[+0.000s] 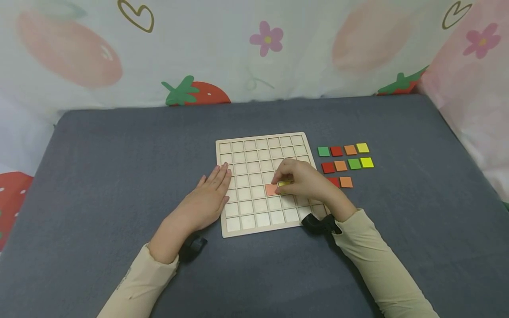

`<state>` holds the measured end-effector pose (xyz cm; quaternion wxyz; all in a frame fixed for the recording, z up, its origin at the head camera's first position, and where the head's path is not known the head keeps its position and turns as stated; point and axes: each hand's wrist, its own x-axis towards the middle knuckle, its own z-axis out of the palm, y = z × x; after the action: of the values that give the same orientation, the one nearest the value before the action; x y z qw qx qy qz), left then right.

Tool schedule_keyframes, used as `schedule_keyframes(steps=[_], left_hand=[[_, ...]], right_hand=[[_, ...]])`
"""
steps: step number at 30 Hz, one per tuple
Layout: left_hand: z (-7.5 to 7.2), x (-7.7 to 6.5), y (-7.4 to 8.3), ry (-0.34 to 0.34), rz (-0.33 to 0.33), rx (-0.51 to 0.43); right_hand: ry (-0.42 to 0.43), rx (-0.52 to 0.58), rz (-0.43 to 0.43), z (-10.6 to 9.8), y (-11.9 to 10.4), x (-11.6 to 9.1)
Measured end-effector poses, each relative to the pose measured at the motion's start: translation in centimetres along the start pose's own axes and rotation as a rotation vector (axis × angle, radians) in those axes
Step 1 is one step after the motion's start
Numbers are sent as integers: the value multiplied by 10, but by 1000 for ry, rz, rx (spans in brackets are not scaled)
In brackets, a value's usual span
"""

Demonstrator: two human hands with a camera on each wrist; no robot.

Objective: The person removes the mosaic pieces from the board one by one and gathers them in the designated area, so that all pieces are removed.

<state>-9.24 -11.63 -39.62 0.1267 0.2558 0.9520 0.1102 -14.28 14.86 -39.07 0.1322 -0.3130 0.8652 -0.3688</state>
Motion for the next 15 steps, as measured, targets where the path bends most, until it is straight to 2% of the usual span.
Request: schedule_keyframes(steps=[6, 15], left_hand=[[1, 0, -1, 2, 3, 4], [1, 0, -1, 1, 5, 1]], right_hand=[[9, 2, -17, 1, 0, 0], [27, 29, 31, 1, -2, -1]])
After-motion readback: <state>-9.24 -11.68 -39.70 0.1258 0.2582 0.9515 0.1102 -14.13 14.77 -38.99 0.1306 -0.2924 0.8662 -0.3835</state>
